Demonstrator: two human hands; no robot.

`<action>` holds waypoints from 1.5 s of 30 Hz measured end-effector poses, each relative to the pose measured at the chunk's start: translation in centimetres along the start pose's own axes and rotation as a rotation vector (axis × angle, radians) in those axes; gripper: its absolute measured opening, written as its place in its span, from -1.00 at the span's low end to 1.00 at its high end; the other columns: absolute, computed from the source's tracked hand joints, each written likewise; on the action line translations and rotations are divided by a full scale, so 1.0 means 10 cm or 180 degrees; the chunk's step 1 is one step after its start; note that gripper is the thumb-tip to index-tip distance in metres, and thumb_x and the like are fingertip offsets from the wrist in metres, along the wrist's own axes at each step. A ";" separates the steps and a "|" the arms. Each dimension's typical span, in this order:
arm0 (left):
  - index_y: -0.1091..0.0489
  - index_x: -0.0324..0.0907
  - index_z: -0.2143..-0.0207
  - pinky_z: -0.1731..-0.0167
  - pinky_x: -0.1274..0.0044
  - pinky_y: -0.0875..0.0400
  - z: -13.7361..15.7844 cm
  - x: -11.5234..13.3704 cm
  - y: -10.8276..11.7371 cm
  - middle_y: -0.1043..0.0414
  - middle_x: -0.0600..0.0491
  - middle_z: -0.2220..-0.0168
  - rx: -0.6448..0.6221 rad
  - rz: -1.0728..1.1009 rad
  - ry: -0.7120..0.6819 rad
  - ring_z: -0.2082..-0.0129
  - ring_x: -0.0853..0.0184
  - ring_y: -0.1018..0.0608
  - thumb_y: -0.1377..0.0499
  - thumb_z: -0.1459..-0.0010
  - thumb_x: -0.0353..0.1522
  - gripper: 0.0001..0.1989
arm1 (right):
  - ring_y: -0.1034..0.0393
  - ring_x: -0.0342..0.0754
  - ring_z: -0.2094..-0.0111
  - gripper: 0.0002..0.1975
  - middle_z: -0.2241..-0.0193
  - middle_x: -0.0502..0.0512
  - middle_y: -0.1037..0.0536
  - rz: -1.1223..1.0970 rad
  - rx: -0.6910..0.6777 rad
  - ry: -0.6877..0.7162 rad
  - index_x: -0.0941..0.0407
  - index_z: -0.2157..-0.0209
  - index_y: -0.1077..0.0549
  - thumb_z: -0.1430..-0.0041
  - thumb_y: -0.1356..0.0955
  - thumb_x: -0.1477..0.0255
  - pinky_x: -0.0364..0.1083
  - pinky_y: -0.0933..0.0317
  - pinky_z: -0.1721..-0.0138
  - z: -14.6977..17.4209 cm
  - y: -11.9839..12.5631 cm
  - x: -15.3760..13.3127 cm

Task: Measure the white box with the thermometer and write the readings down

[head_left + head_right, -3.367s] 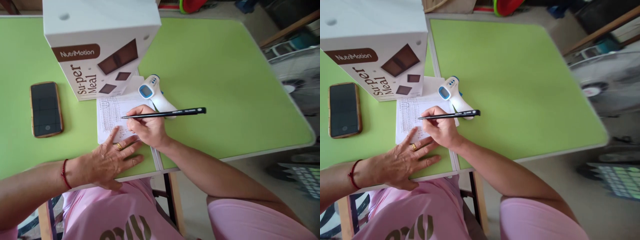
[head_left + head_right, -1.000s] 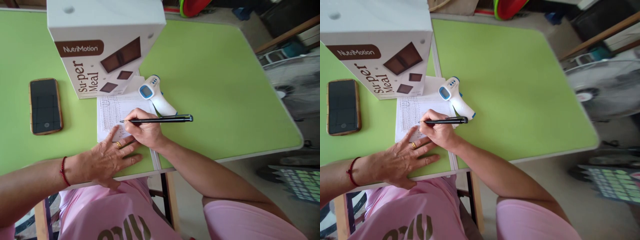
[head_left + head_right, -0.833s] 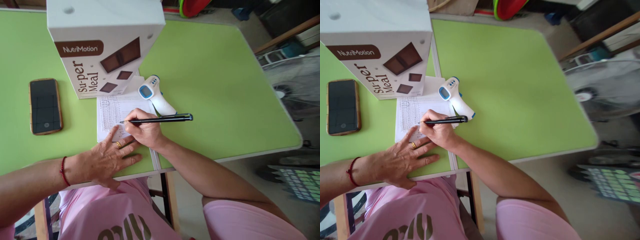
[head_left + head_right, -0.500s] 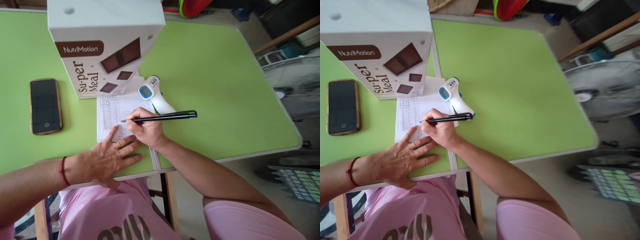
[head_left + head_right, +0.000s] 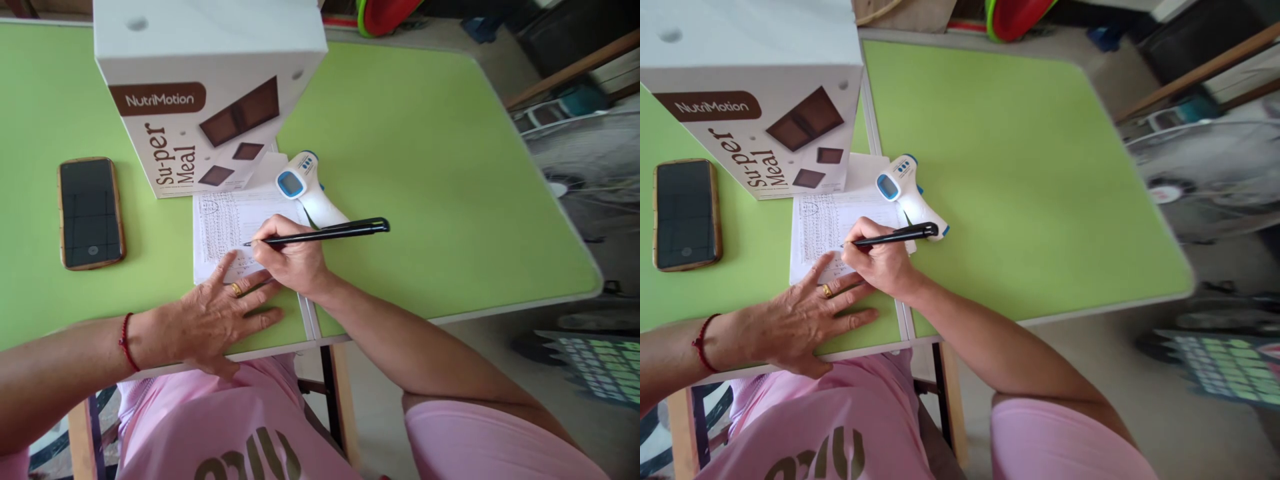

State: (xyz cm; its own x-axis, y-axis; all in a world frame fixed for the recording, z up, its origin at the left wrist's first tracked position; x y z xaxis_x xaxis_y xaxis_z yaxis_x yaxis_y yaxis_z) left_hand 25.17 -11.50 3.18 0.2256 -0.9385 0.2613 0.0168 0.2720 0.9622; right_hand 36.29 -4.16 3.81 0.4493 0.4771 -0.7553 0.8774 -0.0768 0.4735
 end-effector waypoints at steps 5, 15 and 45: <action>-0.22 -0.07 -0.33 -0.36 -0.07 0.14 0.00 0.00 0.01 -0.10 -0.13 -0.40 0.0037 -0.0005 0.0019 -0.41 -0.08 -0.13 -0.22 -0.06 0.13 -0.13 | -0.22 -0.20 0.61 -0.85 0.63 -0.12 -0.40 0.0052 0.0069 -0.0018 0.05 0.50 -0.33 -0.13 -0.34 0.49 -0.17 -0.20 0.55 0.01 0.01 0.02; -0.20 -0.05 -0.34 -0.36 -0.06 0.14 -0.01 0.00 0.01 -0.08 -0.12 -0.41 -0.0030 -0.0012 0.0049 -0.42 -0.04 -0.12 -0.22 -0.07 0.12 -0.13 | -0.23 -0.23 0.60 -0.84 0.62 -0.12 -0.42 0.0004 0.0022 0.0016 0.07 0.51 -0.35 -0.14 -0.35 0.49 -0.20 -0.19 0.54 0.01 -0.01 0.02; -0.20 -0.07 -0.34 -0.35 -0.10 0.17 -0.01 0.00 0.01 -0.08 -0.13 -0.41 -0.0032 0.0050 0.0034 -0.42 -0.07 -0.12 -0.22 -0.07 0.12 -0.13 | -0.23 -0.24 0.60 -0.84 0.62 -0.14 -0.41 -0.0028 -0.0067 0.0038 0.08 0.50 -0.34 -0.14 -0.35 0.51 -0.21 -0.18 0.54 0.00 -0.02 0.00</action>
State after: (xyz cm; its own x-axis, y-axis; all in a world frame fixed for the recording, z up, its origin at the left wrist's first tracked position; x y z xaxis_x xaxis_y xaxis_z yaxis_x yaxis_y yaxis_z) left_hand 25.27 -11.40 3.29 0.2364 -0.9318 0.2756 0.0229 0.2889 0.9571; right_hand 36.09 -4.10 3.72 0.4394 0.4880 -0.7542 0.8776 -0.0542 0.4763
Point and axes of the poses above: each hand's wrist, its own z-axis away from the middle knuckle, its own y-axis out of the back of the hand, x = y × z, the point moved 7 cm from there along -z, towards the middle knuckle
